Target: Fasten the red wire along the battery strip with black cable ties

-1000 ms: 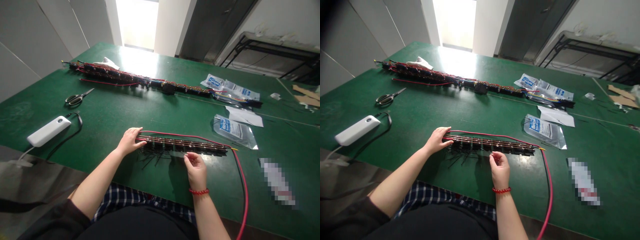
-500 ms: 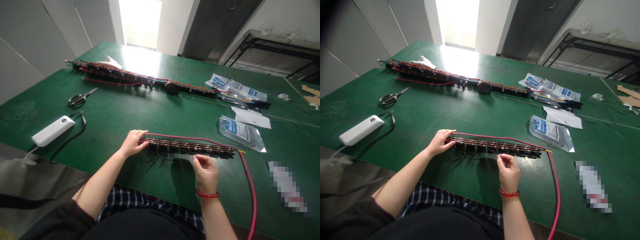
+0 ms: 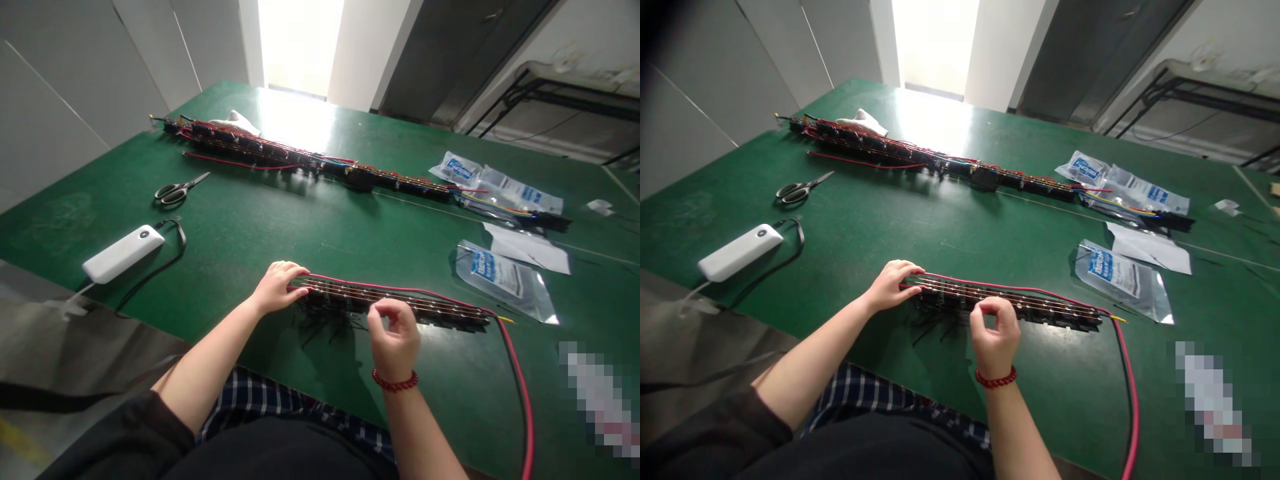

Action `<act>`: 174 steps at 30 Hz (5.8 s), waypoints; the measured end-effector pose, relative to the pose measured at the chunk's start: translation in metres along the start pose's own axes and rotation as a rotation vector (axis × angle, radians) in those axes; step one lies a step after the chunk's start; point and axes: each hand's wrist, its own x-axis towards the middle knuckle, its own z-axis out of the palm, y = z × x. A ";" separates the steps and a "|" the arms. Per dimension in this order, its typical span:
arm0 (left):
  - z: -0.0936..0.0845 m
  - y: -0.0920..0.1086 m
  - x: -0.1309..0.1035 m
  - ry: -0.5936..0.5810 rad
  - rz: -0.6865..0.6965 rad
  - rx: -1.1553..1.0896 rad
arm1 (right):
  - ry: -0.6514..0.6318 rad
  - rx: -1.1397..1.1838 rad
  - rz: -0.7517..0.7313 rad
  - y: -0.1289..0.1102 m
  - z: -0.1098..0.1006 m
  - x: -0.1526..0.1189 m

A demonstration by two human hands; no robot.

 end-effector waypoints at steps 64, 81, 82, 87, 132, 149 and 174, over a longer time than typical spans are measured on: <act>-0.007 0.005 -0.001 0.138 -0.093 -0.040 | -0.434 -0.192 -0.118 -0.019 0.092 0.006; -0.015 0.013 0.010 0.048 -0.488 0.020 | -0.286 -0.129 -0.257 -0.008 0.096 -0.003; -0.015 0.012 0.010 0.057 -0.500 -0.001 | -0.274 -0.129 -0.282 -0.007 0.096 -0.004; -0.012 0.008 0.009 0.079 -0.566 -0.170 | -0.267 -0.133 -0.350 -0.003 0.099 -0.005; -0.022 0.012 -0.001 -0.078 -0.363 -0.374 | -0.272 -0.171 -0.364 0.000 0.100 -0.007; -0.028 0.015 0.004 -0.058 -0.310 -0.239 | -0.289 -0.181 -0.342 -0.003 0.099 -0.005; 0.001 0.015 0.003 0.262 -0.498 -0.410 | -0.345 -0.139 -0.274 -0.010 0.111 0.006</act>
